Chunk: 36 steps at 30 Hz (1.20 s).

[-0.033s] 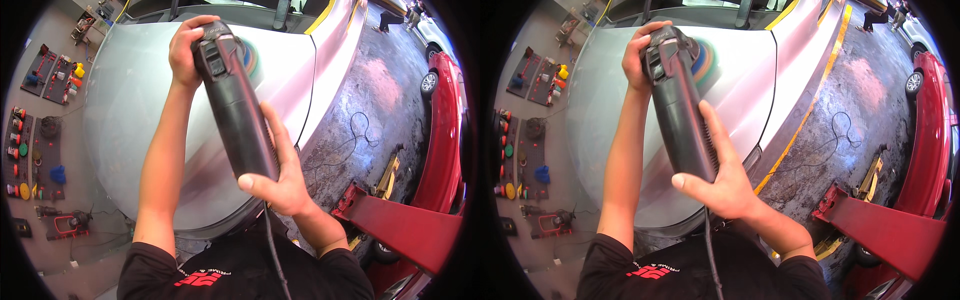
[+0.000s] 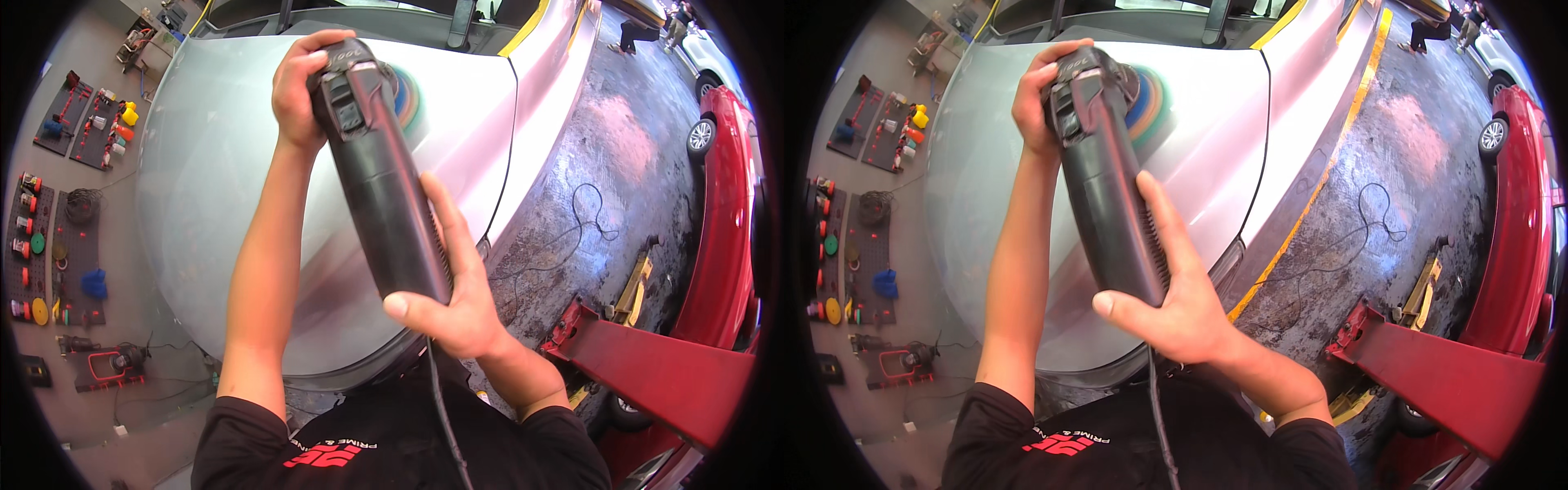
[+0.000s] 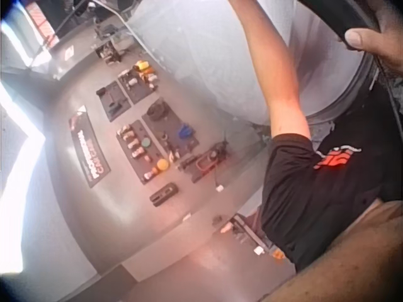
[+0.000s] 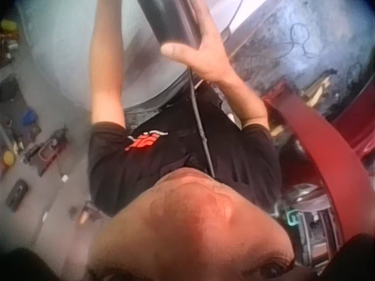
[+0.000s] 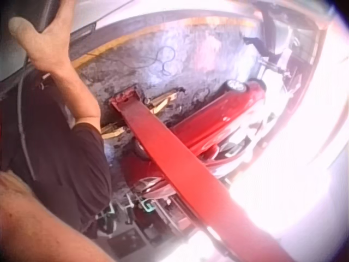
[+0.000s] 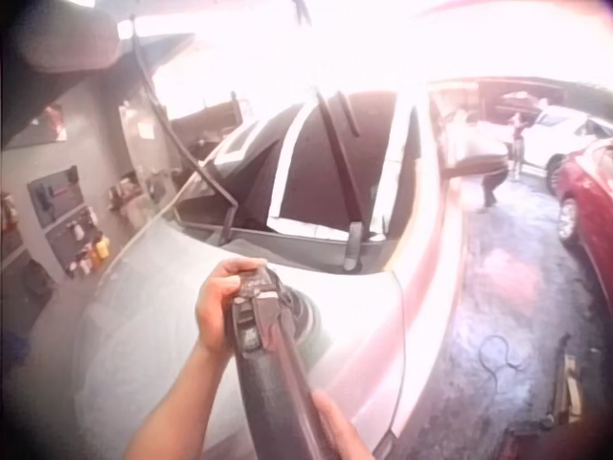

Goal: The person uses a rotary polisher with a green pad to polish the hood of a silver car in a garage. They move the polisher across the surface, then stop to remove the pad, rinse it under a faucet, and reattach it before continuing.

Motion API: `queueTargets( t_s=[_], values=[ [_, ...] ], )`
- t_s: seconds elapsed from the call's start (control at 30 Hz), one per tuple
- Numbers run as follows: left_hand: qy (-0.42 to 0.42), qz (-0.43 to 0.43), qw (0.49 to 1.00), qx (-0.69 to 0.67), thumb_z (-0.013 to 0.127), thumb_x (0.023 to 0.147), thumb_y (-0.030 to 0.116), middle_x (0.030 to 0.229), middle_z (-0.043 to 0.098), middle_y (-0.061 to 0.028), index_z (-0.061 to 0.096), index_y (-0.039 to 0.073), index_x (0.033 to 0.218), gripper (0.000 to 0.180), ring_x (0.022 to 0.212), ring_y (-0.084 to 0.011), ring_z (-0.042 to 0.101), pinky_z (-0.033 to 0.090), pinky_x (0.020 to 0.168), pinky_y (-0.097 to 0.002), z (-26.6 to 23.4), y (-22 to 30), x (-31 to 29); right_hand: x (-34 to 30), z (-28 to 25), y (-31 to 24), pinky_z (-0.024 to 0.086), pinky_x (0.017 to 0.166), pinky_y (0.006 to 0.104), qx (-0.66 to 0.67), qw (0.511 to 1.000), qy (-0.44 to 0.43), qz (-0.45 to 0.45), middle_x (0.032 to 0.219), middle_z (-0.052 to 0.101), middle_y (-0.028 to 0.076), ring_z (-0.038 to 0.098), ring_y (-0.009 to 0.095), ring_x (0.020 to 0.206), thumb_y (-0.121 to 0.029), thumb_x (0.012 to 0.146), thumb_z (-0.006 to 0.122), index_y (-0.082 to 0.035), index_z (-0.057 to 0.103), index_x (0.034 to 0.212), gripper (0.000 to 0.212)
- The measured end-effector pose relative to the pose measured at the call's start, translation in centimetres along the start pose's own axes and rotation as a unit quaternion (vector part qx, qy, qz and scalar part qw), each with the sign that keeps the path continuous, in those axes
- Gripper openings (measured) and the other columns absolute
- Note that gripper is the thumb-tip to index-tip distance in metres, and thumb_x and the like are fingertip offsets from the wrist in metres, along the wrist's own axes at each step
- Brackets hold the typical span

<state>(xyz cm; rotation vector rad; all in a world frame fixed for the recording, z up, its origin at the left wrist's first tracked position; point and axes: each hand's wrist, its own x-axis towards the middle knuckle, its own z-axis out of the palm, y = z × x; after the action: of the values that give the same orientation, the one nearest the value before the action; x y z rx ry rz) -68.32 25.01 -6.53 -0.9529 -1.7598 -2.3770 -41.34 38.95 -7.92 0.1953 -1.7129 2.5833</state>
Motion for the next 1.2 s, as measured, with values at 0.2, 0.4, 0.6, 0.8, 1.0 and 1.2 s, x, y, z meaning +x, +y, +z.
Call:
queueTargets(
  t_s=[0.2, 0.4, 0.6, 0.8, 1.0, 1.2],
  values=[
    [0.025, -0.014, 0.996, -0.089, 0.045, 0.097, 0.026, 0.130, 0.068, -0.0225, 0.063, -0.008, 0.126, 0.049, 0.113, -0.0279, 0.068, 0.054, 0.103, -0.0387, 0.7, 1.2, -1.7, -0.2, 0.0, -1.1, 0.034, 0.123, 0.0404, -0.122, 0.990, -0.047, -0.059, 0.166, 0.033, 0.025, 0.039, 0.030, 0.152, -0.018, 0.087, 0.082, 0.005, 0.008, 0.169, 0.113],
    [0.007, -0.011, 0.998, -0.064, 0.045, 0.097, 0.029, 0.133, 0.069, -0.0231, 0.064, -0.006, 0.130, 0.051, 0.116, -0.0289, 0.068, 0.053, 0.106, -0.0405, 3.2, -0.2, 0.5, -0.4, -1.0, -2.7, 0.036, 0.122, 0.0401, -0.027, 1.000, 0.012, 0.002, 0.164, 0.036, 0.024, 0.042, 0.030, 0.150, -0.018, 0.085, 0.082, 0.005, 0.010, 0.169, 0.113],
    [-0.008, -0.010, 0.996, -0.092, 0.046, 0.097, 0.028, 0.131, 0.070, -0.0214, 0.065, -0.005, 0.129, 0.050, 0.114, -0.0282, 0.069, 0.054, 0.105, -0.0401, 5.4, -1.5, 2.1, -0.4, -2.3, -3.2, 0.037, 0.121, 0.0402, -0.033, 0.998, 0.044, -0.023, 0.161, 0.040, 0.024, 0.045, 0.030, 0.148, -0.022, 0.084, 0.083, 0.006, 0.014, 0.169, 0.113],
    [-0.014, -0.007, 0.997, -0.078, 0.045, 0.097, 0.027, 0.131, 0.070, -0.0214, 0.065, -0.005, 0.130, 0.050, 0.115, -0.0280, 0.069, 0.054, 0.105, -0.0404, 4.8, -1.3, 2.4, 0.1, -2.7, -2.5, 0.037, 0.120, 0.0397, -0.028, 0.998, 0.046, -0.026, 0.160, 0.043, 0.023, 0.046, 0.029, 0.146, -0.023, 0.083, 0.083, 0.007, 0.015, 0.168, 0.113],
    [-0.001, -0.007, 0.997, -0.071, 0.044, 0.097, 0.028, 0.132, 0.070, -0.0223, 0.064, -0.007, 0.131, 0.052, 0.115, -0.0284, 0.069, 0.055, 0.105, -0.0406, 4.0, -1.0, 1.9, 0.4, -2.3, -2.1, 0.037, 0.120, 0.0390, -0.032, 0.999, 0.036, -0.024, 0.159, 0.044, 0.023, 0.047, 0.028, 0.146, -0.021, 0.082, 0.083, 0.006, 0.015, 0.169, 0.113],
    [-0.007, 0.007, 0.997, -0.073, 0.045, 0.097, 0.026, 0.130, 0.070, -0.0220, 0.064, -0.006, 0.131, 0.050, 0.115, -0.0280, 0.069, 0.055, 0.105, -0.0401, 4.2, -2.0, 3.1, 0.9, -2.8, -2.0, 0.039, 0.119, 0.0383, -0.014, 0.998, 0.052, -0.029, 0.157, 0.045, 0.022, 0.049, 0.028, 0.143, -0.023, 0.081, 0.084, 0.006, 0.016, 0.168, 0.114]
  ],
)
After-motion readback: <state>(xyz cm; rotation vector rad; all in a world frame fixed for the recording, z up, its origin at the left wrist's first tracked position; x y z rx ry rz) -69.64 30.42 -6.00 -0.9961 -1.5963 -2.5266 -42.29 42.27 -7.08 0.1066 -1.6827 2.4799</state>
